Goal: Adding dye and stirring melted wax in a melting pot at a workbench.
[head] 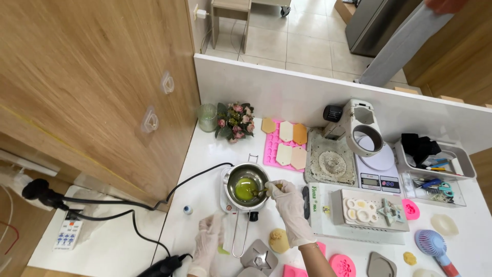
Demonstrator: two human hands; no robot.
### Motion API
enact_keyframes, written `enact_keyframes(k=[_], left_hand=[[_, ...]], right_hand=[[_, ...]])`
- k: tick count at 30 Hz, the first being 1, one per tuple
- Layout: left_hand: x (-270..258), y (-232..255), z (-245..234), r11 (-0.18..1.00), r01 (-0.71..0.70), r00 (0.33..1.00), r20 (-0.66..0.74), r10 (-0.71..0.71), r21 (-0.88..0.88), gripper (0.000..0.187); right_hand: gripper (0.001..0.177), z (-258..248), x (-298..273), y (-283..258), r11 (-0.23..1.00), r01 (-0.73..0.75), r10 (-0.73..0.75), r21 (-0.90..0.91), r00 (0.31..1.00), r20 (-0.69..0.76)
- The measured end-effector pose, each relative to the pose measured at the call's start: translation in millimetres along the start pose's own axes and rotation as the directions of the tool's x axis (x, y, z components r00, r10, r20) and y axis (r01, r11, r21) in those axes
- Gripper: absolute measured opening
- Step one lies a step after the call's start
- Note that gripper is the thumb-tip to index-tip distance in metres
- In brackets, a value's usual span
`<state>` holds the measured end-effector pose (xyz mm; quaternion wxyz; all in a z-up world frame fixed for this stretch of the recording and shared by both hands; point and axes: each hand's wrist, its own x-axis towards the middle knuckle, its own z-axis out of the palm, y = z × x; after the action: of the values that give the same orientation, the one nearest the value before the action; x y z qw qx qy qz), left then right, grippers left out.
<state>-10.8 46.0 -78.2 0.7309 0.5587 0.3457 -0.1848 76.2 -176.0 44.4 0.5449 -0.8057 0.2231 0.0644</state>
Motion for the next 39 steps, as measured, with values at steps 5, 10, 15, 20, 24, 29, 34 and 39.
enact_keyframes(k=[5, 10, 15, 20, 24, 29, 34, 39], left_hand=[[10, -10, -36, 0.964, -0.257, 0.914, -0.307, 0.265, 0.066, 0.065], [6, 15, -53, 0.814, -0.357, 0.744, -0.388, 0.544, 0.458, 0.082], [18, 31, -62, 0.629, -0.458, 0.608, -0.295, 0.737, 0.628, 0.093], [46, 18, -75, 0.637, -0.393, 0.703, -0.231, 0.673, 0.663, 0.066], [37, 26, -73, 0.671, -0.430, 0.706, -0.238, 0.667, 0.604, 0.046], [9, 50, -54, 0.788, -0.581, 0.742, -0.264, 0.616, 0.206, 0.029], [-32, 95, -31, 0.729, -0.641, 0.715, -0.158, 0.681, 0.239, 0.022], [-37, 116, -16, 0.465, -0.740, 0.552, 0.044, 0.833, 0.485, 0.031]], right_hand=[[0.019, 3, -17, 6, 0.986, -0.014, 0.012, 0.165, 1.000, 0.014], [0.020, 8, -17, 37, 0.974, -0.024, 0.014, 0.225, 0.999, 0.044], [0.020, 10, -24, 43, 0.963, 0.020, -0.036, 0.268, 0.998, 0.053], [0.019, 9, -29, 45, 0.962, 0.030, -0.036, 0.273, 0.999, 0.019], [0.019, 9, -29, 44, 0.970, 0.019, -0.015, 0.241, 1.000, -0.019], [0.022, 3, -38, 28, 0.946, 0.105, -0.101, 0.306, 0.994, -0.030], [0.025, -1, -47, 13, 0.936, 0.121, -0.100, 0.332, 0.992, -0.079], [0.030, -8, -52, -3, 0.923, 0.152, -0.128, 0.354, 0.988, -0.092]])
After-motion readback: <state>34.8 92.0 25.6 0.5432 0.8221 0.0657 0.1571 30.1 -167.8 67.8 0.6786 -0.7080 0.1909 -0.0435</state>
